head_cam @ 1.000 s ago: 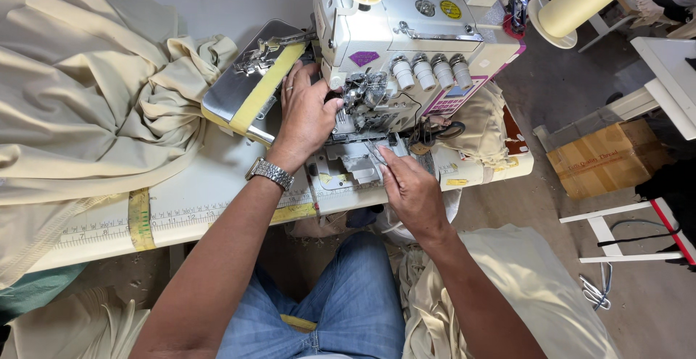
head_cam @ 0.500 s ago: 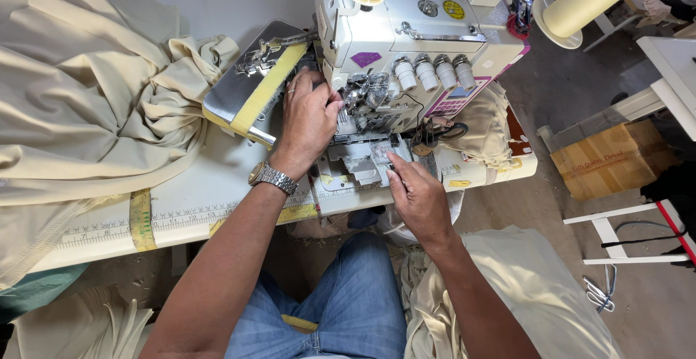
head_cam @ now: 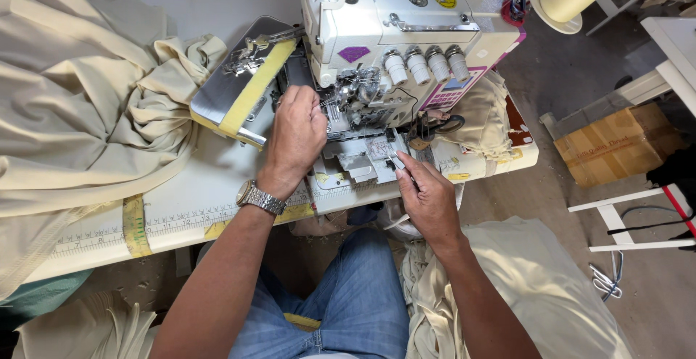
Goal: The person threads an industrial sewing machine using tweezers and snips, guiding the thread through various internal components and needles.
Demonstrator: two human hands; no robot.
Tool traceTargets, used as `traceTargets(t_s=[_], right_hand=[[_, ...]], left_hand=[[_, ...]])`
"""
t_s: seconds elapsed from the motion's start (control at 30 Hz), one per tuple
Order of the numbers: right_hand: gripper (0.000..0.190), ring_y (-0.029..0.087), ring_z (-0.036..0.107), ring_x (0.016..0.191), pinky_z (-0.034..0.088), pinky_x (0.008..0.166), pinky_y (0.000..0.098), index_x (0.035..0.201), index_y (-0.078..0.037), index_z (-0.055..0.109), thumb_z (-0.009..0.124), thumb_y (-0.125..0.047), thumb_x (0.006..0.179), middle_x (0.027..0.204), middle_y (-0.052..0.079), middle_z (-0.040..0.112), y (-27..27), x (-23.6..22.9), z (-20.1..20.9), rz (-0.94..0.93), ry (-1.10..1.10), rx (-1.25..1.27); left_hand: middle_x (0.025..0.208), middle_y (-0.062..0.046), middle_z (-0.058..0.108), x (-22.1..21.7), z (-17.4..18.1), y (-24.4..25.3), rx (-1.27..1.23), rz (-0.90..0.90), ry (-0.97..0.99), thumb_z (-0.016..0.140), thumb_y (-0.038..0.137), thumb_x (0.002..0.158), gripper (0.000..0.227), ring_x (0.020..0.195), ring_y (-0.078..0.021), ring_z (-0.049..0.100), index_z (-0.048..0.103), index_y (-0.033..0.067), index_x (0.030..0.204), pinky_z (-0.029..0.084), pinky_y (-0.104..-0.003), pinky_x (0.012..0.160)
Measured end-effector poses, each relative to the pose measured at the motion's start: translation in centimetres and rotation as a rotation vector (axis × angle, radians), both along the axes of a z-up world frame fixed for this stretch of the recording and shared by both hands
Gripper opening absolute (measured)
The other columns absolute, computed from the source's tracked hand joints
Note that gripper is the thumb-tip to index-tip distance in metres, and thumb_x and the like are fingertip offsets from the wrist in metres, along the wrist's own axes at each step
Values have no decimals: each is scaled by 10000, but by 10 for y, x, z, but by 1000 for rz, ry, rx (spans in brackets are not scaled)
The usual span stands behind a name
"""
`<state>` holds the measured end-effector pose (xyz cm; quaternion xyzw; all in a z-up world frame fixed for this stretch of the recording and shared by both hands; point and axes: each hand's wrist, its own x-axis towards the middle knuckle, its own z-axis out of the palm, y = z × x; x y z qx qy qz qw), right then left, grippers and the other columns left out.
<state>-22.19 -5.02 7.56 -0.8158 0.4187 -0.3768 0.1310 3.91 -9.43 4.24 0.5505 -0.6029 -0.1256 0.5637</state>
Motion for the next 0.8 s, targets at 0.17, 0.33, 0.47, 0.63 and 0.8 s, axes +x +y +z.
traceTargets(t_s=[0.17,0.33,0.47,0.63,0.8], right_hand=[[300,310,738,884,590,745,410,1293,-68,721,647,-114,1007,934,171,721,-4,-10,-5,-25,-32,34],[308,340,738,902,598,734,419,1299,-53,711,633,-120,1008,956,201,721,-5,-9,0,-19,-43,76],[307,332,743,875,598,715,423,1297,-52,713,632,-139,1014,953,192,725,-12,-5,-7,3,-40,66],[303,349,738,862,598,711,447,1291,-41,709,619,-133,1017,938,204,725,-12,9,1,30,-82,108],[307,365,743,891,596,733,448,1295,-39,702,617,-115,1010,950,207,729,-14,12,-4,52,-92,106]], left_hand=[[937,-180,532,-6,30,23,118,48,-184,444,-32,944,103,881,-335,622,513,22,997,541,-434,755],[933,-204,526,9,39,21,164,49,-221,464,-1,959,74,869,-372,643,508,-12,1017,545,-455,715],[917,-261,557,20,36,18,223,90,-311,517,51,936,99,843,-461,669,525,-27,997,561,-536,705],[825,-203,638,39,57,31,321,43,-127,530,80,938,85,723,-371,682,550,-2,954,538,-478,636],[1016,-222,717,39,69,35,255,-82,275,476,-18,899,75,512,-128,631,543,7,922,500,-225,436]])
